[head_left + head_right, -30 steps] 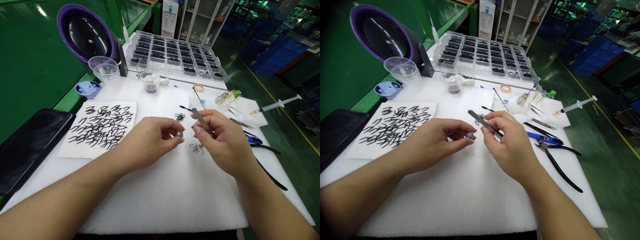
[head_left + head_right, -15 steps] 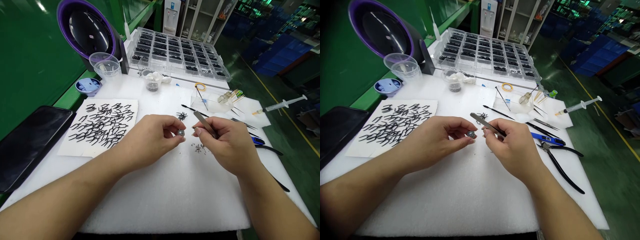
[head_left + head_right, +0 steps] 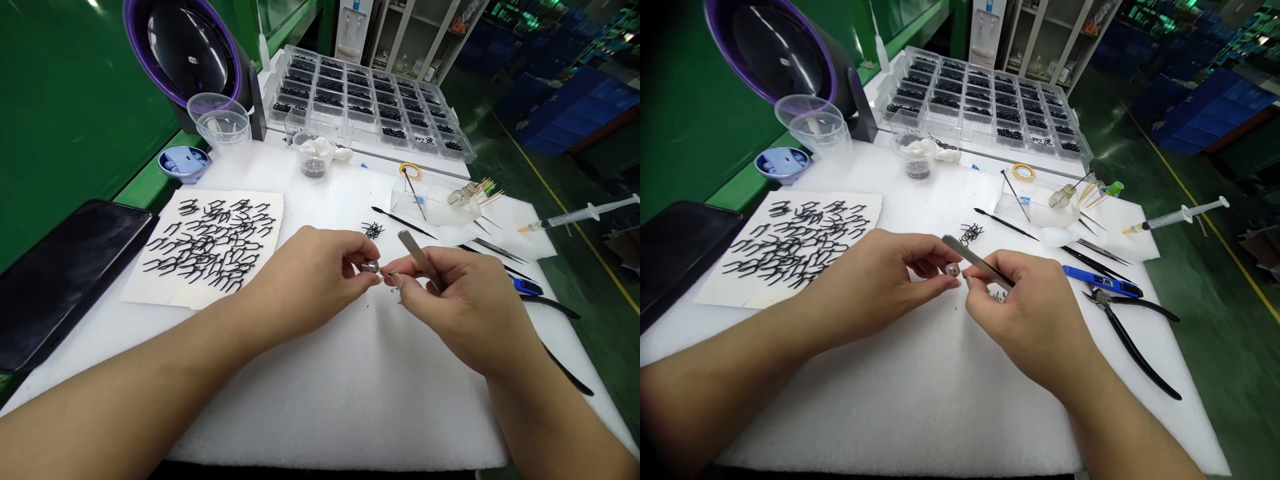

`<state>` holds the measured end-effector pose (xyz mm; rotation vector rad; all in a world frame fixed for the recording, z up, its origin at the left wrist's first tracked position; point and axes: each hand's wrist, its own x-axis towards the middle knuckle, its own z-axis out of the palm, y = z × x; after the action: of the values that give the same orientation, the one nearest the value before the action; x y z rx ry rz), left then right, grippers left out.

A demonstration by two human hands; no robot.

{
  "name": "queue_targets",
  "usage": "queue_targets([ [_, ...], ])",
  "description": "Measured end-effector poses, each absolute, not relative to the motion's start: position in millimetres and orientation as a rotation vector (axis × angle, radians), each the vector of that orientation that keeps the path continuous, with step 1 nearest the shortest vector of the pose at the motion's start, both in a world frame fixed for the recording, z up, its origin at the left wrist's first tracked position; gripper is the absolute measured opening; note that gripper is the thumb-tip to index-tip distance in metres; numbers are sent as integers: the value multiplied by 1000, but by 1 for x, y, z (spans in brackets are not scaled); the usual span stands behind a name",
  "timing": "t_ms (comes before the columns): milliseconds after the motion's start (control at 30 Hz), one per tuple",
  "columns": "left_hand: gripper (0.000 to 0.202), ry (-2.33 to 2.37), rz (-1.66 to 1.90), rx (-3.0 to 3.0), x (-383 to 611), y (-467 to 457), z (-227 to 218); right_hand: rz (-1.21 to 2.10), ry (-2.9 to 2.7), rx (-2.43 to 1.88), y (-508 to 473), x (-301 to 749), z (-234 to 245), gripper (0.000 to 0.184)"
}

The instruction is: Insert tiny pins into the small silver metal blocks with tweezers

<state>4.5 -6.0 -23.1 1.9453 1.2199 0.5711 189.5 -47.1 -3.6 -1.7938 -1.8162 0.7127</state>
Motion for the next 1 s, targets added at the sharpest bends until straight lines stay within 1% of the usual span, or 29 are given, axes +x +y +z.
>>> queue_targets([
  [167, 16, 1191, 554, 1972, 4, -4, -23, 733, -1791, -1821, -46, 186, -5, 10],
  [467, 10, 1223, 614, 2033, 7, -9, -26, 689, -1820, -1762, -46, 186, -11, 10],
  [1000, 10, 1214, 640, 2158, 7, -9, -28, 724, -1847, -1791, -45, 183, -6, 11],
])
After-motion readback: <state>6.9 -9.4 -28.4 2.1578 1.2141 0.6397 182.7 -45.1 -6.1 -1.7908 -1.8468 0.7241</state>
